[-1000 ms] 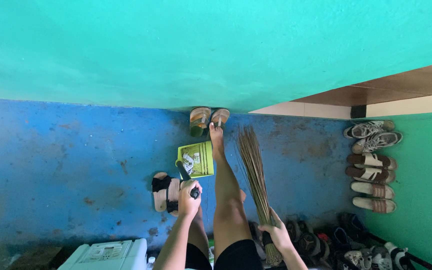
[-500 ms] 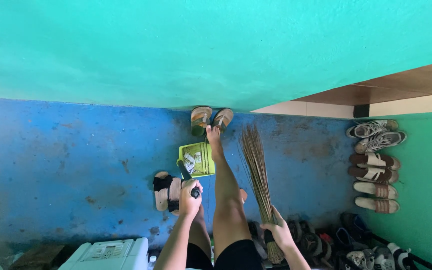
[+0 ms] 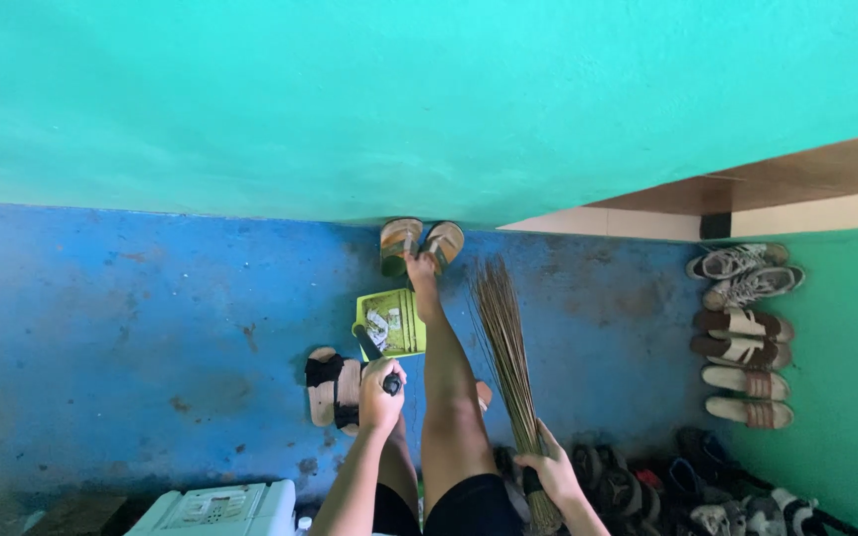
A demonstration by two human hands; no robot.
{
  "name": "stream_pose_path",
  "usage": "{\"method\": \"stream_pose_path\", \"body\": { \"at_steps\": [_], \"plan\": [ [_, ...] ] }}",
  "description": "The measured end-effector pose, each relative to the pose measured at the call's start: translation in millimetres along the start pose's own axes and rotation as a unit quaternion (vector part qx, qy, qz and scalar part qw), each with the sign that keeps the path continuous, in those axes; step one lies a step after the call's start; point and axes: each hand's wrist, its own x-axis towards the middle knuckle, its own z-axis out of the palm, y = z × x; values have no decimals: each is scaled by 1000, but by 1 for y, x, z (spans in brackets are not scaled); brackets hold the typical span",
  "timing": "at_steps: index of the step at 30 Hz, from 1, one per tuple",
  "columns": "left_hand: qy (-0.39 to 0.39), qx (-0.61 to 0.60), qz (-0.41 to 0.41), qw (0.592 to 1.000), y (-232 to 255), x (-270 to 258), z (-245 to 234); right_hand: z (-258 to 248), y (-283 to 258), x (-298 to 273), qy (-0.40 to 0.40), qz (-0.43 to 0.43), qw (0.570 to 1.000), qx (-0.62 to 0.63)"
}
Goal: Sweeping the floor of a balcony and collecting debris with a dustpan.
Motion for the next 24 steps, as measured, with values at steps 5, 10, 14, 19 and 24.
{"method": "stream_pose_path", "body": {
  "at_steps": [5,10,14,19,24],
  "plan": [
    [-12,-4,-18,1000,10,4,-8,6,-8,6,-4,30,999,22],
    [-14,-8,-21,1000,16,5,-13,17,-27,-2,-5,16,1000,-10],
    [-14,-14,-20,1000,16,5,-14,19,-45,-7,15,-18,999,-35],
    [22,-24,-13,999,-13,3,-3,9,-47,-12,39,13,999,-33],
    [39,-83,3,996,-19,12,-17,-7,-28,-9,61,-4,998,9]
  ]
}}
